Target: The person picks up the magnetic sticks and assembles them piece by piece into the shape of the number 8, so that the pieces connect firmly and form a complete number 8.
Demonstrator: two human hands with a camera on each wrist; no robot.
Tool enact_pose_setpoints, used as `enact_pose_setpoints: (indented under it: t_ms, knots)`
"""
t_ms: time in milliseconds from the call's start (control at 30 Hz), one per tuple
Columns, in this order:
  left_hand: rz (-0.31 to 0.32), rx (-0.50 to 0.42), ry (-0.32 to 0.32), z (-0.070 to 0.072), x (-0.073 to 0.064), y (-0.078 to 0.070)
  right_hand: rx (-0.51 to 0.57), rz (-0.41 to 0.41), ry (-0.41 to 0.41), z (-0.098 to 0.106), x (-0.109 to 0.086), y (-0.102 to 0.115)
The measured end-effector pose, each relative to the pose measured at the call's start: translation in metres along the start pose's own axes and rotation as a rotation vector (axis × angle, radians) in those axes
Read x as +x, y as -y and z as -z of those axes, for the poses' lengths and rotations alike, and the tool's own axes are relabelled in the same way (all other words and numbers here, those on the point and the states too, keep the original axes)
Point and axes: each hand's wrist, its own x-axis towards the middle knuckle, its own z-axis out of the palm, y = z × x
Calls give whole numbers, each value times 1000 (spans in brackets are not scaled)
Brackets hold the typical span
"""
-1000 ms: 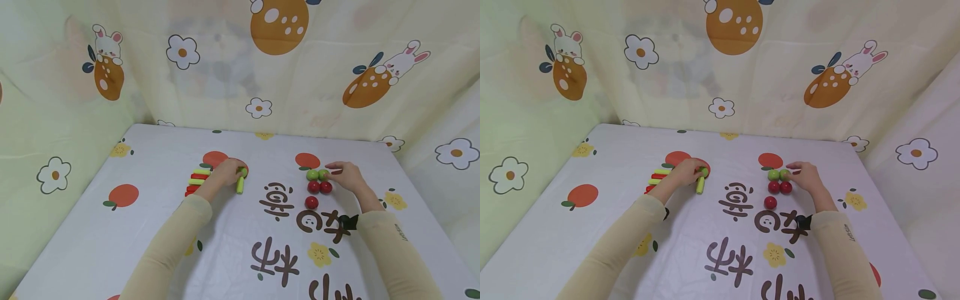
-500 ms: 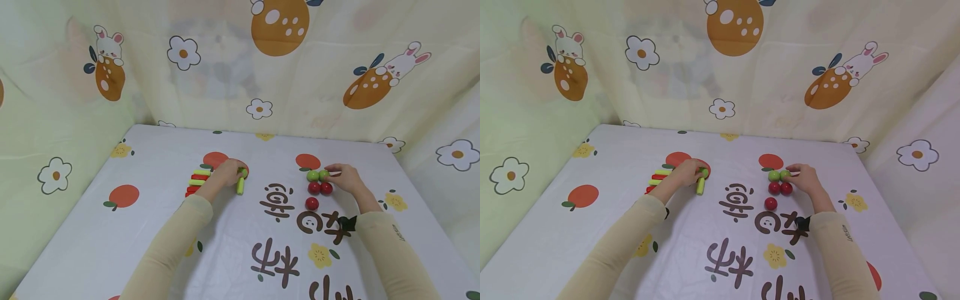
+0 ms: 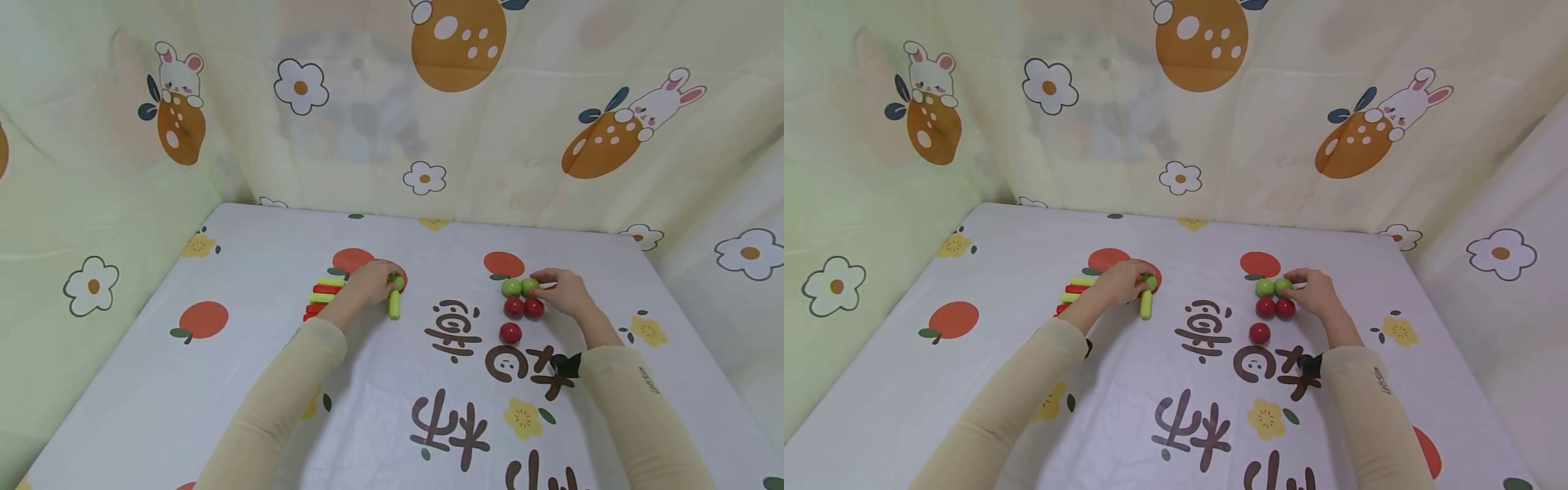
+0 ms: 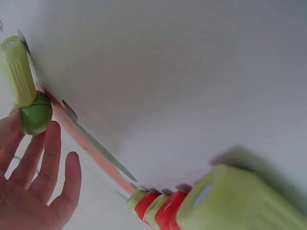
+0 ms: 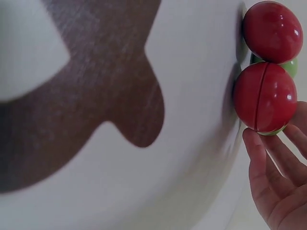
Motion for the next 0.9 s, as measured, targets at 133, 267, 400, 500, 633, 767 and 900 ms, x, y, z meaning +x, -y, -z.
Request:
enact_pose_setpoints:
  t_ms: [133, 267, 400, 500, 633, 767, 900]
  knots:
    - [-1, 9, -3, -1, 1, 0, 1, -12, -7, 0, -1, 1]
    - [-8, 36, 2, -1, 1, 0, 10, -27, -17, 0, -3, 1]
    - [-9, 59, 11, 1, 0, 0, 10, -29, -22, 2, -4, 1]
    - [-3, 61, 17, 2, -2, -1, 2, -11, -33, 4, -4, 1]
    - [-1, 59, 18, 2, -3, -1, -7, 18, -60, 7, -5, 2]
    - [7, 39, 19, 4, -4, -2, -7, 31, -62, 10, -5, 5]
    - [11, 39, 23, 6, -6, -2, -12, 34, -59, 12, -5, 10]
